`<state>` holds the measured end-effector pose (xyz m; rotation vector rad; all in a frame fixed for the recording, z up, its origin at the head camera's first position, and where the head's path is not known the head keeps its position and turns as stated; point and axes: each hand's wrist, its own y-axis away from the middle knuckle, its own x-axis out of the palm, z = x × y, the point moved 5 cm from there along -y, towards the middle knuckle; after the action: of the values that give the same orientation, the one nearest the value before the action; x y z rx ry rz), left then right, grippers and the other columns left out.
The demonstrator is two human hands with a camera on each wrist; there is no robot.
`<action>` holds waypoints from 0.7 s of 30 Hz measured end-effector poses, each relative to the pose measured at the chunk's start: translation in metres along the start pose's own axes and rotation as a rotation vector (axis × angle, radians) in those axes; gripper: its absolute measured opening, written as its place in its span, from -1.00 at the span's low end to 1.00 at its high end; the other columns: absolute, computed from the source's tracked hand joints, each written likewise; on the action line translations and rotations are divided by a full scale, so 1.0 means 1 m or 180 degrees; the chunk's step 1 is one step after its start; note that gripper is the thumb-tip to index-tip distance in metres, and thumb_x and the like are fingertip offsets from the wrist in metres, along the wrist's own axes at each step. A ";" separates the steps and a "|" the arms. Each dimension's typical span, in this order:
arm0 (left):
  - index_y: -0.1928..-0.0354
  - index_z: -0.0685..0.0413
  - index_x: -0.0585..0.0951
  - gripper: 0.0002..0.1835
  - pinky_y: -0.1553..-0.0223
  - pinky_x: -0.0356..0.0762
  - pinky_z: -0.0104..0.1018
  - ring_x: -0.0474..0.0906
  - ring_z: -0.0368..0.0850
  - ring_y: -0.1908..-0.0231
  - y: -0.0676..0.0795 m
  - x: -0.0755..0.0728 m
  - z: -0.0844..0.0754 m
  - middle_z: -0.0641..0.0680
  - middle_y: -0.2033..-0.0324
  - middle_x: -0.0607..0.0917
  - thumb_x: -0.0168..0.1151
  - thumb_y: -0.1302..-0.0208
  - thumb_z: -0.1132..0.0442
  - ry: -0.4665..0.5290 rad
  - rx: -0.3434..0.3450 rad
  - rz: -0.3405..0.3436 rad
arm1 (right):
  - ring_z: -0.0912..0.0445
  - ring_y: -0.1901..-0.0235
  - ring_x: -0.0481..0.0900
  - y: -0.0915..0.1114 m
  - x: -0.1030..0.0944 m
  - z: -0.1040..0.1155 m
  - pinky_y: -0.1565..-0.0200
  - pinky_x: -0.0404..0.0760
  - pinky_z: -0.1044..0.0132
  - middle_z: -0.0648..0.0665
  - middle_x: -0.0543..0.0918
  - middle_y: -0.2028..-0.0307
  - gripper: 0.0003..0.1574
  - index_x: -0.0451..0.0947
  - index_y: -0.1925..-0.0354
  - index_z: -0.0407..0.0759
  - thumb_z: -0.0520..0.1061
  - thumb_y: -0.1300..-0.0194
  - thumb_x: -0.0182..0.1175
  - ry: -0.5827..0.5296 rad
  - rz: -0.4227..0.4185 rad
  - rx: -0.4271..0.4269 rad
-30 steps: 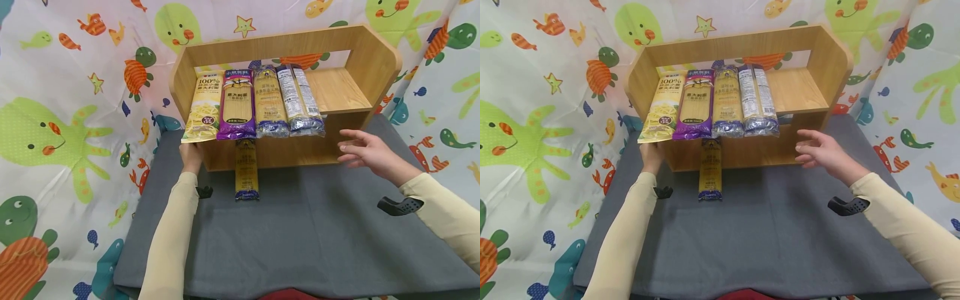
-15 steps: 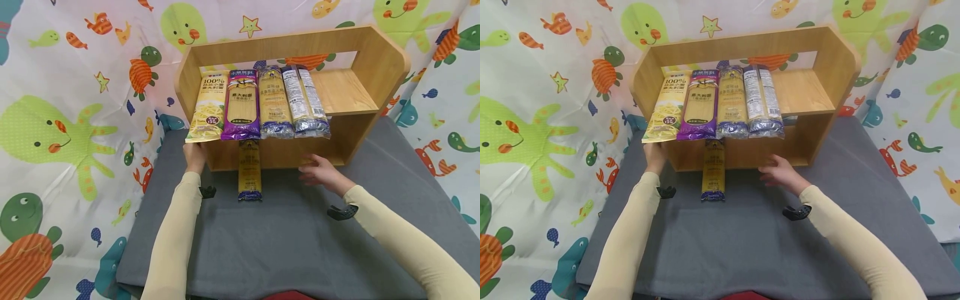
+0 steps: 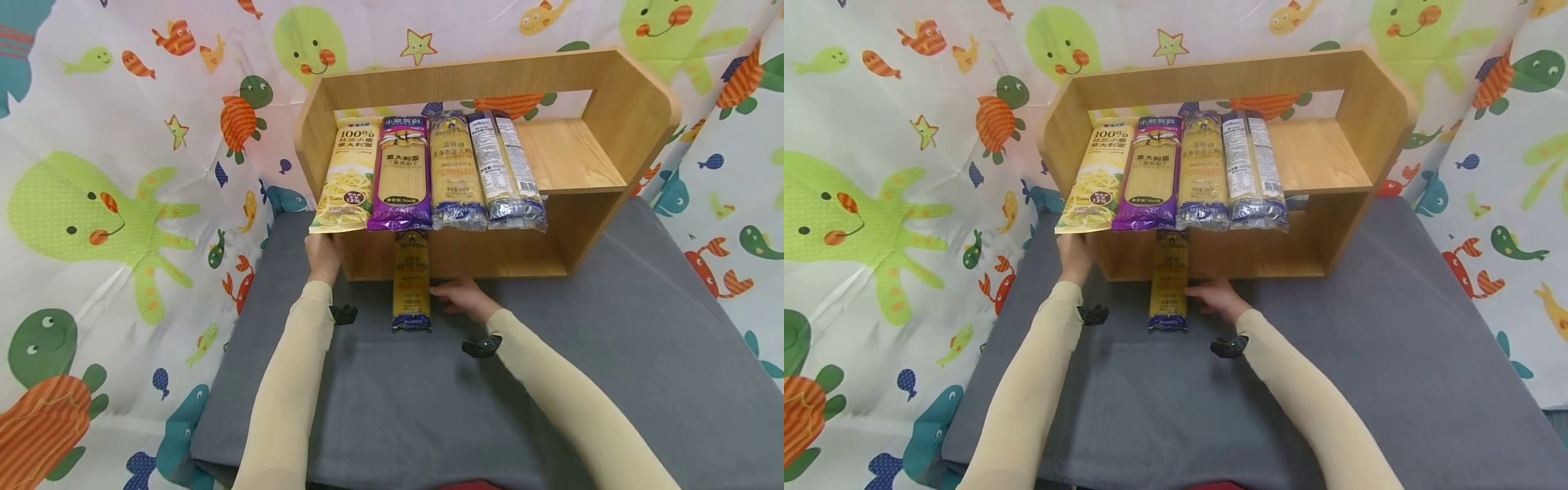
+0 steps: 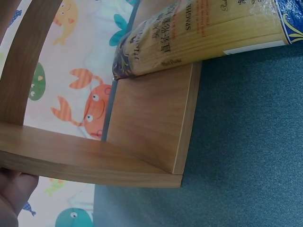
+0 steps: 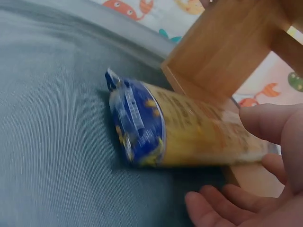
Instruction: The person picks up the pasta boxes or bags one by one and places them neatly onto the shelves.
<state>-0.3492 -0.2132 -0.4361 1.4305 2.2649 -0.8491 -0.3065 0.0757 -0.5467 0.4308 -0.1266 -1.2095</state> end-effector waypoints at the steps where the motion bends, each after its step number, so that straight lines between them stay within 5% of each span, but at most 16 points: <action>1: -0.26 0.22 0.58 -0.63 0.07 0.66 0.06 0.73 0.20 0.05 0.000 0.000 0.000 0.36 0.01 0.75 0.05 -0.57 0.21 -0.0002 0.0011 -0.0005 | -0.36 -0.35 0.43 -0.003 0.005 0.001 -0.22 0.56 -0.23 -0.49 0.36 -0.42 -0.02 -0.08 -0.62 -0.21 -0.13 -0.45 0.18 -0.0015 -0.0011 0.0005; 7: -0.27 0.20 0.58 -0.63 0.10 0.66 0.06 0.74 0.19 0.08 -0.002 -0.001 0.001 0.35 0.02 0.75 0.03 -0.58 0.19 -0.0012 0.0032 -0.0031 | -0.28 -0.39 0.42 -0.017 0.027 0.010 -0.25 0.52 -0.27 -0.32 0.31 -0.50 -0.04 0.04 -0.61 -0.06 -0.10 -0.41 0.26 0.0173 -0.0177 -0.0133; 15: -0.25 0.22 0.59 -0.65 0.00 0.66 0.08 0.71 0.22 -0.04 -0.003 -0.001 0.003 0.35 -0.01 0.74 0.05 -0.56 0.24 0.0030 0.0009 0.0003 | -0.27 -0.42 0.34 -0.023 0.039 0.014 -0.42 0.37 -0.16 -0.33 0.29 -0.49 0.05 0.09 -0.56 -0.18 -0.16 -0.25 0.37 0.0955 -0.0598 -0.0391; 21: -0.19 0.26 0.62 -0.67 0.02 0.66 0.10 0.72 0.26 0.00 -0.003 0.001 0.005 0.37 0.04 0.75 0.07 -0.53 0.26 -0.0041 0.0060 -0.0053 | -0.28 -0.47 0.24 -0.026 0.042 0.015 -0.45 0.30 -0.19 -0.33 0.21 -0.53 0.13 0.09 -0.57 -0.15 -0.33 -0.13 0.37 0.0819 -0.0491 -0.0449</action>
<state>-0.3523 -0.2169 -0.4398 1.4121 2.2684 -0.8846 -0.3188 0.0258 -0.5489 0.4748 0.2153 -1.2940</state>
